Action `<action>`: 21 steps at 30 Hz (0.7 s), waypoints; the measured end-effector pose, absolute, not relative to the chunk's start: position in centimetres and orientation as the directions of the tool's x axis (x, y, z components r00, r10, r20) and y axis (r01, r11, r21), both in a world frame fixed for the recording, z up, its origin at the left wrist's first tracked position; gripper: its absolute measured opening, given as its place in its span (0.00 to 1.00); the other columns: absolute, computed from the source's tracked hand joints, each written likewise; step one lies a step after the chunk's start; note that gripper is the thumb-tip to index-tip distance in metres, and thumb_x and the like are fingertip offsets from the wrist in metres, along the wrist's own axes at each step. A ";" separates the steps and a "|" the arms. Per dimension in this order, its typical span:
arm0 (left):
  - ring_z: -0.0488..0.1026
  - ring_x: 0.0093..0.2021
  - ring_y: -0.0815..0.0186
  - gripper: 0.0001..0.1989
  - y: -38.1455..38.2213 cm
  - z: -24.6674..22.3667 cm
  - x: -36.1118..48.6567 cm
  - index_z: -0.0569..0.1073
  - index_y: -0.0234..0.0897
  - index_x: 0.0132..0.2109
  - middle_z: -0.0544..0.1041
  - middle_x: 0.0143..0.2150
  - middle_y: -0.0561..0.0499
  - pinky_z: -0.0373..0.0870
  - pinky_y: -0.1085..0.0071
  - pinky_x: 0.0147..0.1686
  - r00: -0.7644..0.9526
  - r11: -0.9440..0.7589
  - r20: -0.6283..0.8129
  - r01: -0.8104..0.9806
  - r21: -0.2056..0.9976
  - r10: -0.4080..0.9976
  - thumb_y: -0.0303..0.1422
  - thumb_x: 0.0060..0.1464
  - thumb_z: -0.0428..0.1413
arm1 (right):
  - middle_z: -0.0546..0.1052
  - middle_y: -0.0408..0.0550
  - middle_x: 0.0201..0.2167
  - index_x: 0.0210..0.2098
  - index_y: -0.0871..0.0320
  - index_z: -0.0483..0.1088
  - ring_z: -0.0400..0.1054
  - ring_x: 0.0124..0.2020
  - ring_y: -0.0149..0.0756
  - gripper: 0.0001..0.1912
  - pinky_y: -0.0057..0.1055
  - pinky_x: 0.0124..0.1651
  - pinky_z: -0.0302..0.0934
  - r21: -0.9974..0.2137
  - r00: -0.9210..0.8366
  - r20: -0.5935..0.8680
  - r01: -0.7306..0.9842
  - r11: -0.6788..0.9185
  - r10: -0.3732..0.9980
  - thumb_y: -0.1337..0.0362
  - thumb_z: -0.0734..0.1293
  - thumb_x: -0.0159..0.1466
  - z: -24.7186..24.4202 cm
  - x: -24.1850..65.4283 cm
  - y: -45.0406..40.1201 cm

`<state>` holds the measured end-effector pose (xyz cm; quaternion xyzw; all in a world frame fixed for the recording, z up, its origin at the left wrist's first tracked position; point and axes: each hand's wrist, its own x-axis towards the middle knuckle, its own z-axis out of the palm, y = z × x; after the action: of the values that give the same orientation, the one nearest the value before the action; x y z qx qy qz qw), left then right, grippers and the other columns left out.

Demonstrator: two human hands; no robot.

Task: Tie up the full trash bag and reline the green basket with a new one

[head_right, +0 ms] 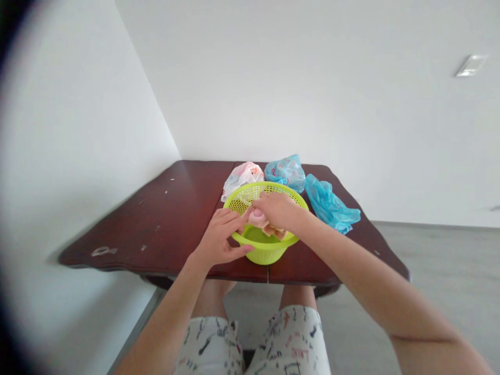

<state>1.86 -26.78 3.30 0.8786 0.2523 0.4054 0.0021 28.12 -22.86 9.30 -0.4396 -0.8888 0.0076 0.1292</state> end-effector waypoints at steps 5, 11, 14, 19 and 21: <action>0.76 0.47 0.51 0.25 -26.9 3.7 2.6 0.69 0.45 0.40 0.79 0.41 0.48 0.70 0.51 0.55 0.528 -0.863 0.705 0.438 0.251 0.473 0.58 0.72 0.65 | 0.80 0.58 0.65 0.67 0.50 0.79 0.78 0.65 0.57 0.29 0.53 0.67 0.74 -0.374 -0.221 0.660 0.733 0.569 0.718 0.71 0.75 0.68 8.9 30.5 -28.3; 0.76 0.50 0.53 0.17 -26.4 4.6 2.5 0.73 0.44 0.44 0.78 0.45 0.49 0.74 0.52 0.60 0.482 -0.855 0.710 0.365 0.369 0.513 0.46 0.70 0.71 | 0.80 0.57 0.61 0.62 0.51 0.78 0.79 0.64 0.60 0.20 0.66 0.70 0.71 -0.470 0.436 0.876 0.677 0.567 0.206 0.59 0.77 0.72 5.5 28.2 -31.4; 0.78 0.56 0.53 0.14 -26.4 4.9 2.1 0.75 0.44 0.48 0.81 0.52 0.47 0.75 0.53 0.64 0.484 -0.833 0.678 0.336 0.440 0.553 0.41 0.70 0.72 | 0.81 0.54 0.58 0.62 0.50 0.78 0.80 0.63 0.59 0.21 0.68 0.73 0.70 -0.543 0.608 0.791 0.648 0.534 0.067 0.59 0.79 0.71 3.2 26.4 -32.5; 0.79 0.63 0.53 0.08 -27.1 4.1 2.0 0.77 0.45 0.53 0.84 0.58 0.47 0.71 0.48 0.73 0.453 -0.811 0.673 0.337 0.478 0.585 0.33 0.73 0.68 | 0.78 0.56 0.70 0.74 0.44 0.72 0.72 0.76 0.65 0.33 0.73 0.81 0.64 -0.703 0.796 0.601 0.482 0.523 0.075 0.58 0.80 0.73 0.9 23.9 -35.4; 0.80 0.62 0.53 0.08 -27.2 3.7 2.0 0.77 0.45 0.52 0.84 0.56 0.47 0.74 0.50 0.68 0.424 -0.805 0.685 0.329 0.493 0.593 0.32 0.73 0.68 | 0.76 0.57 0.76 0.79 0.43 0.69 0.65 0.83 0.66 0.34 0.75 0.84 0.62 -0.751 0.846 0.509 0.345 0.563 0.159 0.54 0.77 0.77 2.0 23.6 -36.7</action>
<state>2.03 -27.24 3.74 0.8316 0.2771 0.4594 0.1436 23.62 -36.71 1.97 -0.4639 -0.2718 -0.0553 0.8414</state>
